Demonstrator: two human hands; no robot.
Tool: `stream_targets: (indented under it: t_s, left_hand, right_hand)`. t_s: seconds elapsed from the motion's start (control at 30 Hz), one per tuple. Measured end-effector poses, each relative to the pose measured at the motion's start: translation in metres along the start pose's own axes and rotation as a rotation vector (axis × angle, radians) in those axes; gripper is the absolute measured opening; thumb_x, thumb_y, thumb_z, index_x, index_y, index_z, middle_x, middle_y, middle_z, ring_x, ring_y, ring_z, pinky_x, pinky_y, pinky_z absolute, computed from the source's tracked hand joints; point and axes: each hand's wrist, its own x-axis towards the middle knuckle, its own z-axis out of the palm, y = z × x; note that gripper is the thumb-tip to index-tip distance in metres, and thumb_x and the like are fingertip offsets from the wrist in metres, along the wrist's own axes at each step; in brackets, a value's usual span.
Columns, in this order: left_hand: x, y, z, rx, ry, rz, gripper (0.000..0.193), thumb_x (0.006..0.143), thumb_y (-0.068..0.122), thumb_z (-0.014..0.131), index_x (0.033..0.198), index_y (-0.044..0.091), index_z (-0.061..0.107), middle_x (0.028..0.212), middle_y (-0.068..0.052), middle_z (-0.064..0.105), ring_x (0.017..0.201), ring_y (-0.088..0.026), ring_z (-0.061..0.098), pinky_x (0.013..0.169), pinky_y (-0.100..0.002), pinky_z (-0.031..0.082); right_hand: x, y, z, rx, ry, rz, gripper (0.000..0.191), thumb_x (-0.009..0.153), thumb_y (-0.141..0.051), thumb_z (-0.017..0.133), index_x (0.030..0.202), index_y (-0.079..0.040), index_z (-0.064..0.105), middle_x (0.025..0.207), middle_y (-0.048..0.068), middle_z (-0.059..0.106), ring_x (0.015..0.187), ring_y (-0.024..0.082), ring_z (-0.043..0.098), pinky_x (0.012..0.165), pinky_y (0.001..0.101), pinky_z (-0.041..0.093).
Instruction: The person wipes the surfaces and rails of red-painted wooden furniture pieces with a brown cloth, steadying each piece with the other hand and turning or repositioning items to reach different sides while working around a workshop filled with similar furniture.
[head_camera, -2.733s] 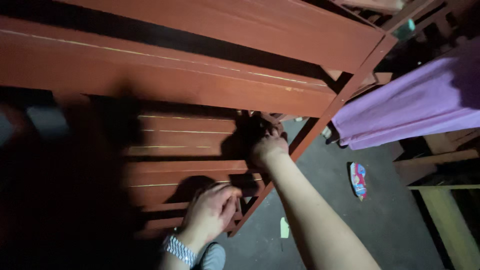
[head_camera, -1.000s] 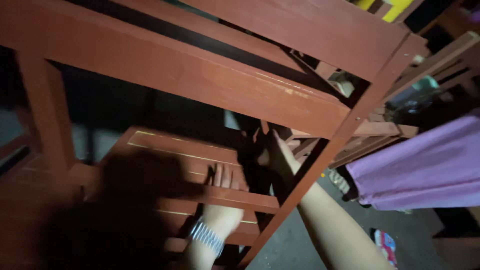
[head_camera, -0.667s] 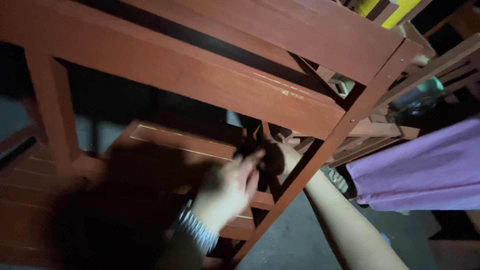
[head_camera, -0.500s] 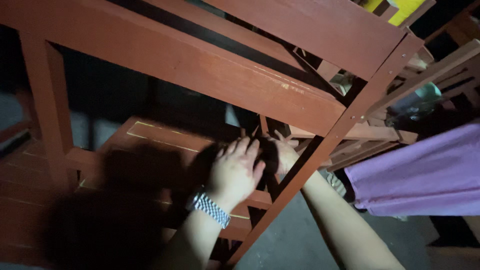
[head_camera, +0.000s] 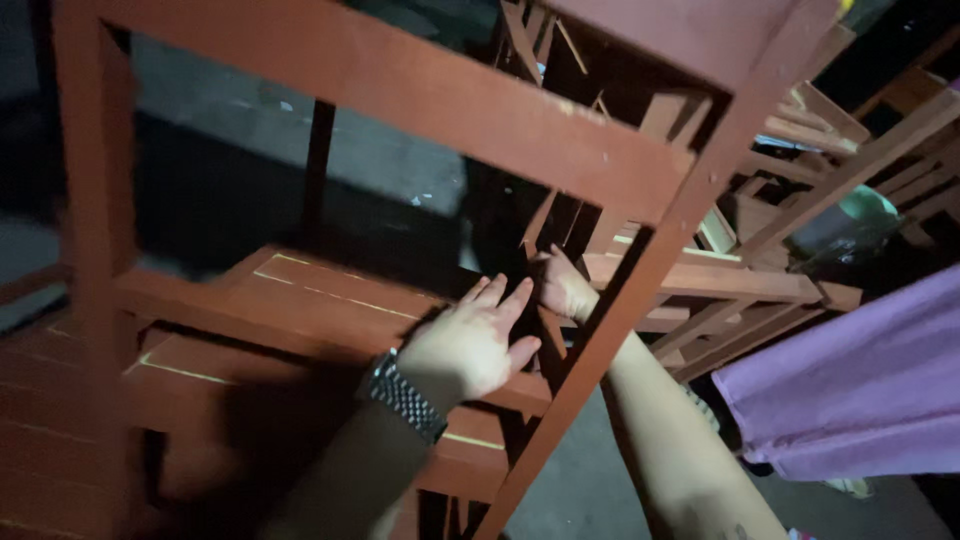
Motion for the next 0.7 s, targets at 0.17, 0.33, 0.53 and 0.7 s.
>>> stream_targets:
  t_s: [0.17,0.33,0.53,0.7]
  left_hand:
    - [0.003,-0.007,0.003,0.127,-0.051,0.069,0.065,0.101,0.042,0.051,0.150,-0.001,0.043,0.144,-0.028,0.051,0.137,-0.043,0.045,0.116,-0.044,0.036]
    - [0.006,-0.002,-0.003,0.271,-0.049,0.120,0.046,0.099,0.027,0.048,0.131,-0.002,0.061,0.130,-0.019,0.066,0.127,-0.034,0.058,0.113,-0.040,0.043]
    - [-0.002,0.008,-0.012,0.183,-0.050,0.024,0.040,0.095,0.027,0.049,0.119,0.000,0.066,0.115,-0.014,0.070,0.115,-0.029,0.062,0.096,-0.043,0.052]
    - [-0.004,0.011,-0.012,0.134,-0.066,-0.014,0.036,0.093,0.028,0.051,0.110,0.000,0.067,0.109,-0.015,0.069,0.107,-0.032,0.063,0.092,-0.044,0.052]
  right_hand:
    - [-0.001,-0.002,-0.002,0.143,-0.082,0.165,0.017,0.086,-0.020,0.063,0.092,-0.007,0.071,0.100,0.012,0.070,0.104,0.030,0.060,0.108,0.0471,0.039]
    - [-0.020,-0.002,-0.011,0.315,-0.048,0.290,0.015,0.088,-0.018,0.063,0.088,-0.003,0.068,0.092,0.014,0.070,0.095,0.029,0.061,0.105,0.0446,0.041]
    - [-0.029,-0.003,-0.010,0.441,-0.002,0.334,0.017,0.090,-0.014,0.063,0.084,0.001,0.066,0.084,0.016,0.069,0.085,0.029,0.061,0.100,0.0416,0.045]
    - [0.001,0.010,-0.003,0.588,0.022,0.201,0.020,0.092,-0.011,0.063,0.080,0.004,0.064,0.077,0.018,0.069,0.076,0.029,0.062,0.097,0.0391,0.047]
